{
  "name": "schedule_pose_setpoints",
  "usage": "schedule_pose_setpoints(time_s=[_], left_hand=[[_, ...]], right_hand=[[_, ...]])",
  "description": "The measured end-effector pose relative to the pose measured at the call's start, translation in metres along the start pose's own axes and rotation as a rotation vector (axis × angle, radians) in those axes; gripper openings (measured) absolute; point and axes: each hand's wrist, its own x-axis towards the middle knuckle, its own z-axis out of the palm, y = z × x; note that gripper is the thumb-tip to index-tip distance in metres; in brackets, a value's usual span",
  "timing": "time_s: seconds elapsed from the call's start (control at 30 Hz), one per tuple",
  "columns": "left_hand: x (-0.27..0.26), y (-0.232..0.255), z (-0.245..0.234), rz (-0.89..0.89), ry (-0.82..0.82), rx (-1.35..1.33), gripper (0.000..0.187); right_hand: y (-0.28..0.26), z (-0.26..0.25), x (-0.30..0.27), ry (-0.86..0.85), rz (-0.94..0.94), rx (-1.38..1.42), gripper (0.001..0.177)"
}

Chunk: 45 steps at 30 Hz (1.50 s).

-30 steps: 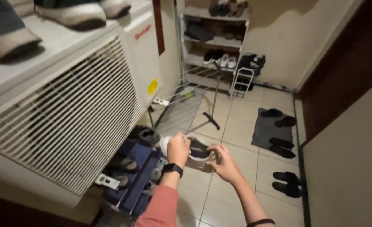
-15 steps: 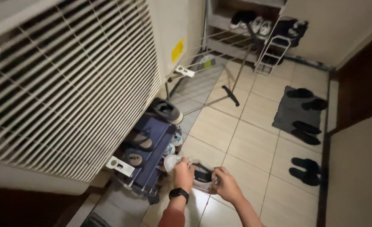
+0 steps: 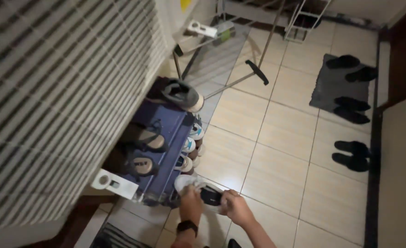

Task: Picking up various types of shoes from surfaces and arranging them onto multiple shoe racks.

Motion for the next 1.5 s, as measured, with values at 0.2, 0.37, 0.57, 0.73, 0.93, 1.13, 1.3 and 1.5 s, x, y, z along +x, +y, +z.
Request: schedule_pose_setpoints(time_s=[0.2,0.37,0.57,0.73,0.93,1.13,1.3,1.5], left_hand=[[0.01,-0.023,-0.012,0.197,0.054,0.193,0.029],[0.036,-0.067,0.006,0.37,0.149,0.306,0.037],[0.068,-0.141,0.055,0.35,0.259,0.297,0.024],[0.058,-0.132,0.045,0.323,0.411,0.314,0.025],[0.063,-0.134,0.052,0.178,0.402,0.353,0.033],[0.052,-0.115,0.039,0.163,0.323,0.182,0.076],[0.069,-0.137,0.061,0.12,0.368,-0.001,0.087],[0.081,-0.147,0.056,0.17,0.447,-0.038,0.104]], right_hand=[[0.03,0.065,0.037,-0.031,-0.069,0.183,0.024],[0.041,0.099,0.065,0.023,-0.231,0.041,0.023],[0.06,0.128,0.09,0.046,-0.315,0.045,0.021],[0.061,0.143,0.101,0.041,-0.407,-0.005,0.028],[0.074,0.158,0.113,0.048,-0.446,-0.029,0.02],[0.063,0.168,0.116,0.058,-0.353,0.056,0.02],[0.069,0.177,0.135,0.006,-0.362,0.026,0.017],[0.07,0.2,0.164,0.016,-0.42,0.103,0.019]])
